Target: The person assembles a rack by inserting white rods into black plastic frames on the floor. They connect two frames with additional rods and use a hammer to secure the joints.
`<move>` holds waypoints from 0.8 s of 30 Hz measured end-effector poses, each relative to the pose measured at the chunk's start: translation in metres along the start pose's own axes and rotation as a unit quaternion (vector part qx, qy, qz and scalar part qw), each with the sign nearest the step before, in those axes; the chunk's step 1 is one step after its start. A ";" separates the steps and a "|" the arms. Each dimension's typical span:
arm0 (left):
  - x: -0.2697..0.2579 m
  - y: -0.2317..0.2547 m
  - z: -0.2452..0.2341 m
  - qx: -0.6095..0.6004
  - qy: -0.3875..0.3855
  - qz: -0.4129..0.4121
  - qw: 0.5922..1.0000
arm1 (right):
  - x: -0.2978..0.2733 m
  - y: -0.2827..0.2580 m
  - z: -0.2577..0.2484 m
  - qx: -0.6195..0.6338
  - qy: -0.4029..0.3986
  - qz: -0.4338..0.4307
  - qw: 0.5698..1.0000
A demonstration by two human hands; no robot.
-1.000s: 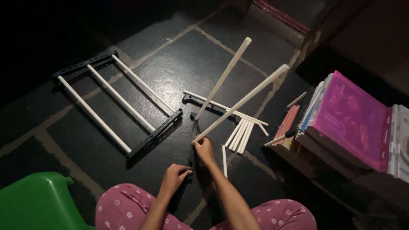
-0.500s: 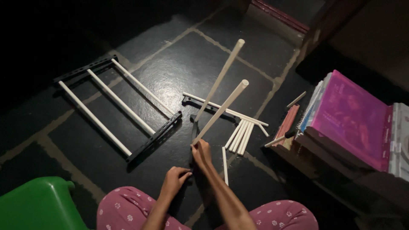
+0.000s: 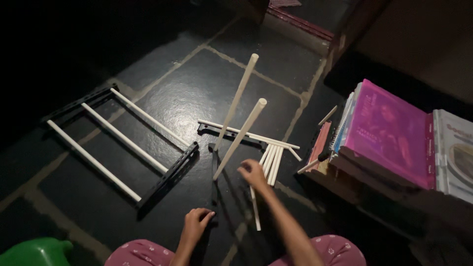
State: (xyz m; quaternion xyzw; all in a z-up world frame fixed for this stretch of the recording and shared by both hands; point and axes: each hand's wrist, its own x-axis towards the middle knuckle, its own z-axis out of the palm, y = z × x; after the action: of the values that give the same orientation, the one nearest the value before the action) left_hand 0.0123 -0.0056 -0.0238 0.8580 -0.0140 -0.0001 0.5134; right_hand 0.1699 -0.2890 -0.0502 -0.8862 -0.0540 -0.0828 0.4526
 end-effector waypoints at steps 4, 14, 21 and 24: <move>0.000 0.002 0.003 -0.013 0.001 -0.008 1.000 | 0.051 0.028 -0.072 -0.126 0.087 0.028 0.988; 0.010 -0.006 0.013 0.016 -0.017 -0.037 0.999 | 0.117 0.070 -0.103 -0.364 -0.024 0.037 0.930; 0.014 -0.006 0.016 0.009 -0.032 -0.070 0.997 | 0.117 0.085 -0.097 -0.404 -0.023 0.045 0.913; 0.013 -0.001 0.016 0.008 -0.028 -0.055 0.998 | 0.119 0.090 -0.099 -0.361 0.012 0.023 0.932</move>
State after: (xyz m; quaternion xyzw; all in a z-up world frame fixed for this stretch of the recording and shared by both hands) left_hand 0.0252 -0.0193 -0.0315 0.8614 0.0188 -0.0519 0.5049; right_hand 0.2924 -0.4196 -0.0410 -0.9898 0.0054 -0.0968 0.1044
